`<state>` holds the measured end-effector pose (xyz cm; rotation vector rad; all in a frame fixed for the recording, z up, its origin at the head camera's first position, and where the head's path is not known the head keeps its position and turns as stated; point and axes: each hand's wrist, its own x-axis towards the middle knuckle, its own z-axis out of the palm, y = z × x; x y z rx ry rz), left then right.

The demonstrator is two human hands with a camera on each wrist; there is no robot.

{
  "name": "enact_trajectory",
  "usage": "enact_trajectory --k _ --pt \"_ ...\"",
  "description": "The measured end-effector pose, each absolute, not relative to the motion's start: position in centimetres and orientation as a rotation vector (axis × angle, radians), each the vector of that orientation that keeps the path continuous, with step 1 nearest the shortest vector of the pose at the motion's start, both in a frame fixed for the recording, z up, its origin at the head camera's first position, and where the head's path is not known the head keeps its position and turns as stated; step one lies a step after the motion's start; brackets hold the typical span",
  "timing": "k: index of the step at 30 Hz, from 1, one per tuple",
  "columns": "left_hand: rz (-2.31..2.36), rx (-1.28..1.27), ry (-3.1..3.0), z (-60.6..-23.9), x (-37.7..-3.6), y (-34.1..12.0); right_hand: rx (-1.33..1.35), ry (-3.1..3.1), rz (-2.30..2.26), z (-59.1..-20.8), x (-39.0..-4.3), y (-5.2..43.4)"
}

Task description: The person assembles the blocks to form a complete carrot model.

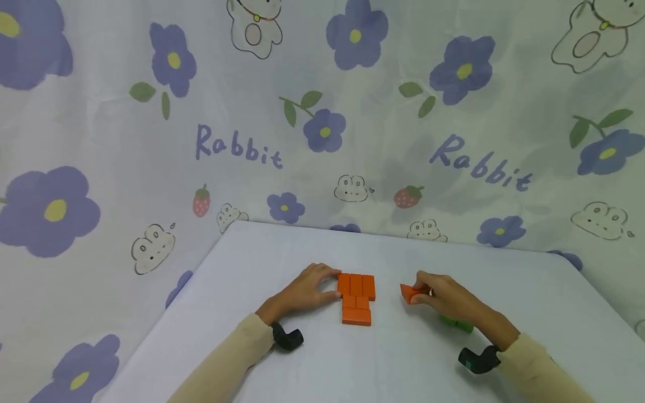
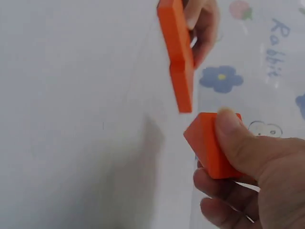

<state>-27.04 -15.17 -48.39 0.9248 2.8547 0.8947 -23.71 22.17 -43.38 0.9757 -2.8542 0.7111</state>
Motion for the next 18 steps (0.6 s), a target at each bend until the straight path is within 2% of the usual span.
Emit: enact_trajectory --k 10,18 --pt "0.857 0.934 2.865 -47.8 -27.2 -15.1 0.96 -2.545 0.778 -43.4 -20.5 19.2" --pt "0.856 0.934 2.863 -47.9 -27.1 -15.0 1.172 -2.458 0.934 -43.2 -19.1 15.6"
